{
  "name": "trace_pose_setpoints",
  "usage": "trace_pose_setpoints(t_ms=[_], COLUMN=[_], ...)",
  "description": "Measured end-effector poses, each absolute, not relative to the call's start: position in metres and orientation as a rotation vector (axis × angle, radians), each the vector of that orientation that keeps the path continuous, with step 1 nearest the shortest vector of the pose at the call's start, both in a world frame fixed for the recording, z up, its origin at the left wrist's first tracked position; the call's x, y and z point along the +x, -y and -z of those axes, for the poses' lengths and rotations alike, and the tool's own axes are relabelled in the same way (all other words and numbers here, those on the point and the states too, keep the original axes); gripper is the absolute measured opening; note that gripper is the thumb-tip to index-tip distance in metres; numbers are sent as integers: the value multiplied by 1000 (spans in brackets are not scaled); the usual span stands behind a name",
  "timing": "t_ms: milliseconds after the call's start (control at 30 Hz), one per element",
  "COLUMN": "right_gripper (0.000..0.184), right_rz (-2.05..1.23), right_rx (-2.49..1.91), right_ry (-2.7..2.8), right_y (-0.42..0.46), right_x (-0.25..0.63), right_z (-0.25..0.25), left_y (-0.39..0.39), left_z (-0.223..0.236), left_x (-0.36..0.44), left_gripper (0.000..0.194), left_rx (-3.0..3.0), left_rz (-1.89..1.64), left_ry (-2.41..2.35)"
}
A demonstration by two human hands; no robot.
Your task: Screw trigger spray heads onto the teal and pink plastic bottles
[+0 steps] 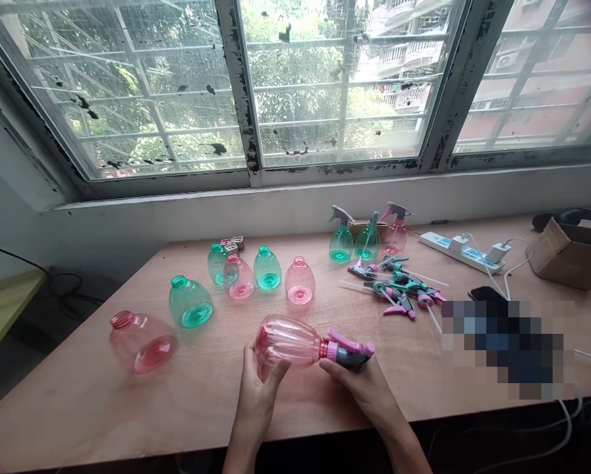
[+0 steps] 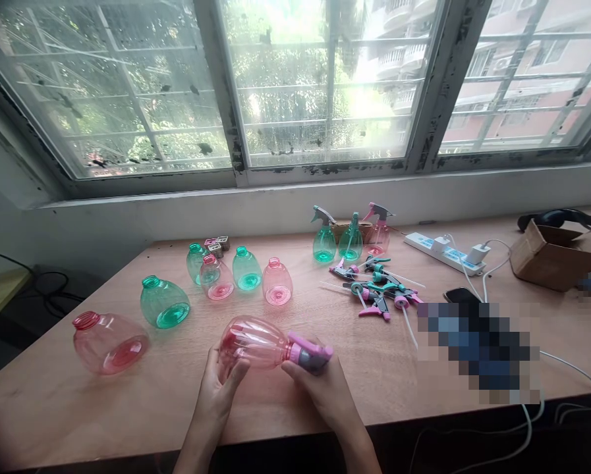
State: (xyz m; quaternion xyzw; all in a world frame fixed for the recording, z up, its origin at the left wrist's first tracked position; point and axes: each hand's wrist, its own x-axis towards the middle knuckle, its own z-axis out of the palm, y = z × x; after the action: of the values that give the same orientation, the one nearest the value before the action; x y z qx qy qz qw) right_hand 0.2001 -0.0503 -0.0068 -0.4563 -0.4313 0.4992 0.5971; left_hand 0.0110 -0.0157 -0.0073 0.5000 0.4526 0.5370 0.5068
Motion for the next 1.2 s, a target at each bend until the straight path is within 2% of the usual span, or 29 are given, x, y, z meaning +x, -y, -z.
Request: trace_pose_setpoints(t_ms=[100,400,533,867,1000,1133,1200], right_gripper=[30,38,33,43,33,42,40], right_rz=[-1173,-1110,-1157,-1120,-1128,-1098,-1107], right_rx=[-1075,-1101,-1060,-1108,-1093,-1144,-1152], right_ry=[1053,930,1042,938,1065,989,955], right_y=[51,48,51,48,51,49,49], right_x=[200,202,199,201,200,202,202], right_z=[2,15,5,12,4,6,8], left_y=[16,17,16,20,17,17,18], left_z=[5,8,7,3,7,5,3], left_x=[12,13,13,17,17,16,16], left_gripper=[66,69,68,77,71,71,74], left_rx=[1161,1278,1167,1287,1166,1217,1275], left_rz=[-1321,-1258,-1311,-1306,-1383,-1361,-1332], left_ry=[-1124,-1091,-1113,-1160,-1126,-1115,-1122])
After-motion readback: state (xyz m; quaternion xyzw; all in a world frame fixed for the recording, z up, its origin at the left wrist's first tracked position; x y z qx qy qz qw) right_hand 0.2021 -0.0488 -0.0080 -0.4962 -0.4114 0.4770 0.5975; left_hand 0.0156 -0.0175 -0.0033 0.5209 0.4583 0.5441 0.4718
